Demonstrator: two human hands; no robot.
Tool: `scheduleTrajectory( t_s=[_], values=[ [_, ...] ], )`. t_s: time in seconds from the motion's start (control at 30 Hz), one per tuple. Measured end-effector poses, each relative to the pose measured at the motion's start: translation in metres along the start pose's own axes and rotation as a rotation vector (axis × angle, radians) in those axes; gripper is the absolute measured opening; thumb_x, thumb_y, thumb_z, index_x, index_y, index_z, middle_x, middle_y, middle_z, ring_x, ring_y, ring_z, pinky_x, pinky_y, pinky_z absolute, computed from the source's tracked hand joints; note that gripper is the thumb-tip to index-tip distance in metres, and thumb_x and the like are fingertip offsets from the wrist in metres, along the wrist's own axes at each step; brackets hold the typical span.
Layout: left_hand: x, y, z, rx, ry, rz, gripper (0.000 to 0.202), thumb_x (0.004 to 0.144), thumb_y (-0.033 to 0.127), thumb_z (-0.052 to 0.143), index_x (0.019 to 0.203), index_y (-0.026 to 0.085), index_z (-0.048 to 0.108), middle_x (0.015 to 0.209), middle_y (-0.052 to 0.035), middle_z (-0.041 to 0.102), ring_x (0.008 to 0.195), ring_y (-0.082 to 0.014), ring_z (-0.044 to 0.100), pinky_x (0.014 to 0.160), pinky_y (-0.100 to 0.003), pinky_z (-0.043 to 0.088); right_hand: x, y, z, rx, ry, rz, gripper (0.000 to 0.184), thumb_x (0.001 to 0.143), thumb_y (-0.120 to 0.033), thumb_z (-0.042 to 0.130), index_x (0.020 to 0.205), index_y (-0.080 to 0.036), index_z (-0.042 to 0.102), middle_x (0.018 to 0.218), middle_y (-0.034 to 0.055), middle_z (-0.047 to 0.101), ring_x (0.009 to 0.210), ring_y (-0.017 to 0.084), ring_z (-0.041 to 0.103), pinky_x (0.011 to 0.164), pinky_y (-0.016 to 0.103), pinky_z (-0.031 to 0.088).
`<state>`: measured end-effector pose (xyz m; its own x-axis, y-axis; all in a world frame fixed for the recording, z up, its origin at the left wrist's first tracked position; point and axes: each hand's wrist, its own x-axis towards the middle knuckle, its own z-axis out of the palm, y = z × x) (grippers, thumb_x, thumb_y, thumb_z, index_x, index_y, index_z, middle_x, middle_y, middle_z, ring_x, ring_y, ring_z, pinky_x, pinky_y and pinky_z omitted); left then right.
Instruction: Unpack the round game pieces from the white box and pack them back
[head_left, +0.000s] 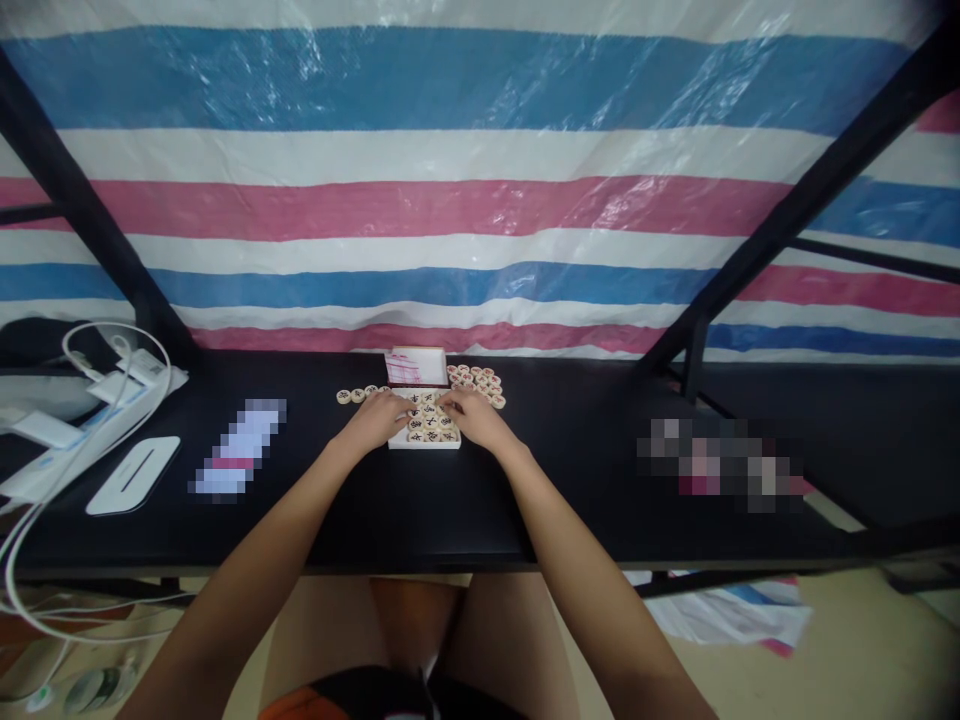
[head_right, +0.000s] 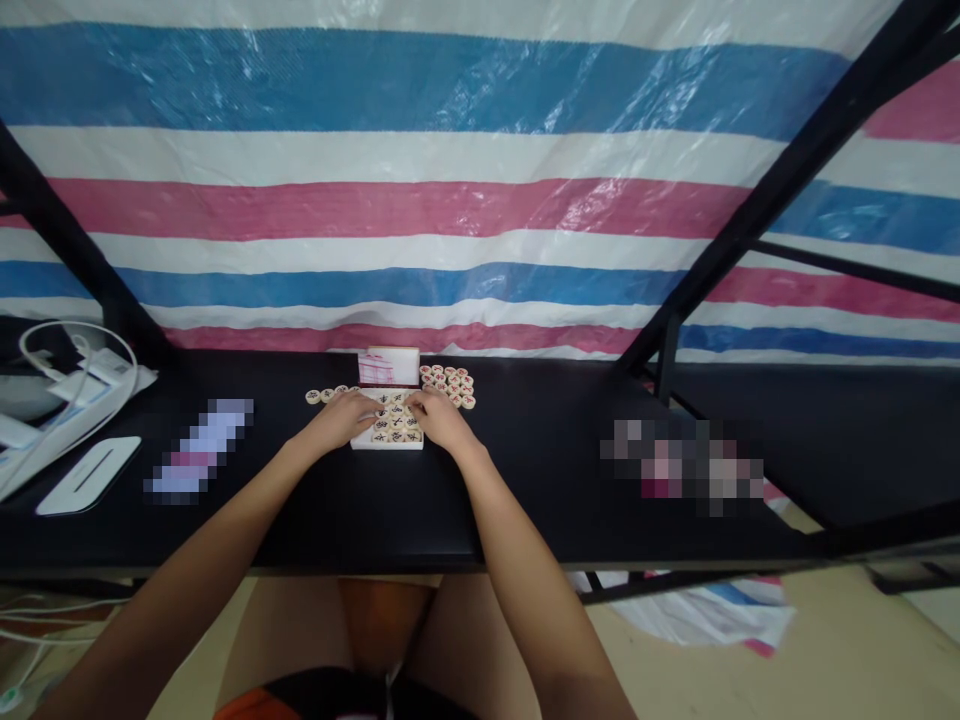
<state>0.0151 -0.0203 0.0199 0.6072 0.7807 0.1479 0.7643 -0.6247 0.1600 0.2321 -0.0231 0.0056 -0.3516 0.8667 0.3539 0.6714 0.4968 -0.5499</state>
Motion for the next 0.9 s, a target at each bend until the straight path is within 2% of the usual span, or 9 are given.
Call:
scheduleTrajectory(
  t_s=[0.17,0.6,0.77,0.9],
  values=[
    [-0.001,0.003,0.000,0.023,0.018,-0.019,0.028,0.089,0.023,0.050,0.112,0.027,0.066,0.106,-0.0055,0.068,0.104,-0.0249,0.057,0.092,-0.039,0.037,0.000,0.002,0.001,0.010,0.004,-0.009,0.020,0.083,-0.007,0.053,0.091,-0.016,0.070,0.083,0.0039,0.058,0.073,0.013,0.052,0.078,0.028,0.042],
    [-0.001,0.000,0.003,-0.053,0.061,-0.023,0.021,0.087,0.023,0.052,0.100,0.019,0.069,0.103,-0.0065,0.070,0.100,-0.0243,0.059,0.091,-0.038,0.040,0.000,0.002,0.000,0.005,0.006,-0.022,0.020,0.083,-0.007,0.054,0.090,-0.017,0.070,0.081,0.0033,0.059,0.071,0.013,0.052,0.078,0.028,0.042],
    [-0.004,0.001,-0.011,-0.118,0.132,-0.051,0.020,0.085,0.026,0.054,0.096,0.019,0.069,0.099,-0.0059,0.069,0.094,-0.0233,0.058,0.088,-0.037,0.041,0.000,0.002,0.000,0.001,-0.003,-0.015,0.019,0.083,-0.008,0.054,0.089,-0.016,0.069,0.081,0.0037,0.059,0.072,0.013,0.052,0.077,0.028,0.041],
    [-0.014,-0.014,-0.027,-0.245,0.182,-0.139,0.021,0.081,0.028,0.055,0.095,0.018,0.068,0.093,-0.0051,0.068,0.085,-0.0197,0.059,0.078,-0.031,0.044,0.000,0.001,0.000,0.006,0.004,-0.012,0.019,0.082,-0.007,0.055,0.089,-0.016,0.069,0.083,0.0038,0.059,0.072,0.013,0.052,0.077,0.028,0.041]
  ],
)
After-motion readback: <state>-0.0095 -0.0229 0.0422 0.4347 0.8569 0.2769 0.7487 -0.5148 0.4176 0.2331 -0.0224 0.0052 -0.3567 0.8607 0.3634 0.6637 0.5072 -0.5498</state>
